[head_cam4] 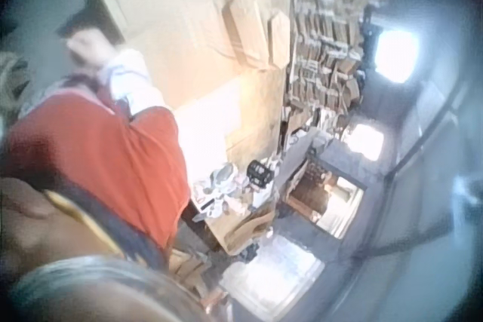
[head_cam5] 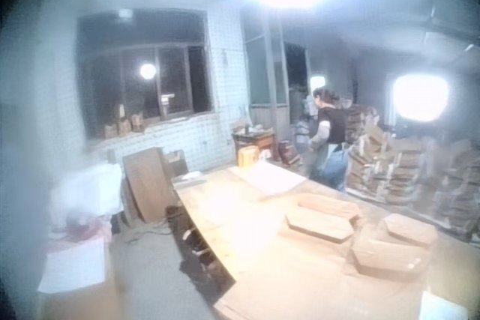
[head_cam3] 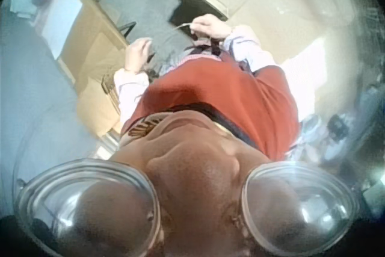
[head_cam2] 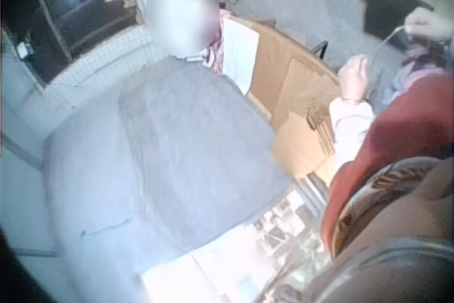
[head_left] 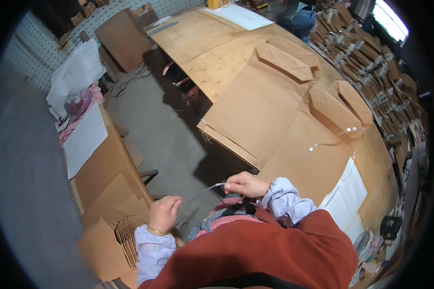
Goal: The person applies glue to the edge of a brown paper sheet using a brush, places a white string along the glued edge, and presses it down. They repeat this process on multiple sheets, then gather the finished pieces, align them, and tie the stack with a white string.
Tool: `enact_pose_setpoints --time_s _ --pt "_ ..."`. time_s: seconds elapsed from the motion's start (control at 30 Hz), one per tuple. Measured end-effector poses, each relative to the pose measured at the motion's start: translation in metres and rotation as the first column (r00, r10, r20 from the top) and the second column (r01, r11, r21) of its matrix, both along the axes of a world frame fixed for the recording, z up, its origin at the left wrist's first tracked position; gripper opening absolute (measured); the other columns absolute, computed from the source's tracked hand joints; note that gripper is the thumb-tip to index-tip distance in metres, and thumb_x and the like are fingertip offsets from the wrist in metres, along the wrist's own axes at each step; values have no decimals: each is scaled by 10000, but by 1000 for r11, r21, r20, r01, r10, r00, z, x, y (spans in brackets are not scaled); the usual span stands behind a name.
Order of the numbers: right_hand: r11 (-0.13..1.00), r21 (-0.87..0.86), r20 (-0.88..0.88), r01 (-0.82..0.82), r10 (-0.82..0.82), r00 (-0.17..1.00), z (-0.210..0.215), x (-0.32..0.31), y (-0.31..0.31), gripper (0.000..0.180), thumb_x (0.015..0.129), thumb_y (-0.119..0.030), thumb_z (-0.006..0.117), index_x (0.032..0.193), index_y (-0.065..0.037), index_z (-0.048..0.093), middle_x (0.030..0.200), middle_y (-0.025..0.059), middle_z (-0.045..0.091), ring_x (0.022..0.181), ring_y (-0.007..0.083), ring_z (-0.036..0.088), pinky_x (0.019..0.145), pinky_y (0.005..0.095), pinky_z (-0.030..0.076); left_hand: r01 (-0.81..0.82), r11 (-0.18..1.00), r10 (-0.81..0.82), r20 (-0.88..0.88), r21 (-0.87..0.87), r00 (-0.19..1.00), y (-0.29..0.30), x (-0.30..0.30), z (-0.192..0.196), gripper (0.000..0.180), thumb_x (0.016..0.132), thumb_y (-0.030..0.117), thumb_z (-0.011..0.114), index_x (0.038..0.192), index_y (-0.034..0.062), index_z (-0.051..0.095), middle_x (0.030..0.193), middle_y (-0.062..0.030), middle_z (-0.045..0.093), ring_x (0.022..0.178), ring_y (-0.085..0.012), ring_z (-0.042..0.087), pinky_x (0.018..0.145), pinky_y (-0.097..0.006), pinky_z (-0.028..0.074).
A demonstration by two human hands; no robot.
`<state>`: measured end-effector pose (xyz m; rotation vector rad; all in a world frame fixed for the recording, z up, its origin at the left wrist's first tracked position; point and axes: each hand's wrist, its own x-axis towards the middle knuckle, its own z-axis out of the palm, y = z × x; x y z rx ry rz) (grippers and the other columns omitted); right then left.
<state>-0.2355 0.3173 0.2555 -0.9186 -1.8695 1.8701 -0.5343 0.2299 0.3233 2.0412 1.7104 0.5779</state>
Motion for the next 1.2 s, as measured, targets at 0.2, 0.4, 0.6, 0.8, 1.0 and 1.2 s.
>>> enact_pose_setpoints --time_s 0.2,0.4,0.6,0.8,1.0,1.2 --pt "991 54 -2 126 -126 992 -11 -1 98 224 945 -208 585 917 -13 690 759 78 667 717 136 593 690 304 498 -114 984 79 -248 -134 966 66 -76 45 132 859 173 657 861 47 695 816 -162 675 734 -336 658 659 -411 522" --pt "985 67 119 162 -169 978 -13 -7 179 182 930 -180 645 910 -5 691 702 -25 589 674 64 501 598 249 421 -151 987 125 -342 -53 931 155 -162 61 154 863 163 652 840 11 663 796 -185 646 729 -374 630 633 -428 493" --pt "936 116 179 332 -348 920 -11 -45 252 200 908 -182 661 917 16 694 682 18 610 662 85 522 606 269 449 -65 998 60 -298 -9 953 270 -259 40 125 861 119 646 855 -6 644 795 -186 635 718 -365 618 633 -409 485" --pt "821 203 341 533 -570 748 9 -105 313 208 904 -179 667 839 18 679 615 -12 524 599 76 450 529 272 377 18 999 -7 -274 35 962 420 -387 23 102 852 109 647 873 9 639 816 -185 641 763 -388 616 648 -435 483" --pt "747 286 481 601 -654 584 16 -128 326 191 902 -168 659 840 10 691 592 21 530 561 107 458 511 282 370 325 935 -232 -449 141 863 597 -467 20 68 847 102 590 887 49 605 834 -179 631 803 -391 611 664 -462 474" --pt "648 370 586 666 -719 373 -10 -117 349 134 883 -111 634 916 -1 703 680 86 636 627 170 583 600 328 477 620 754 -220 -805 217 550 762 -454 22 31 767 92 565 748 71 579 793 -87 587 868 -293 572 755 -411 436"
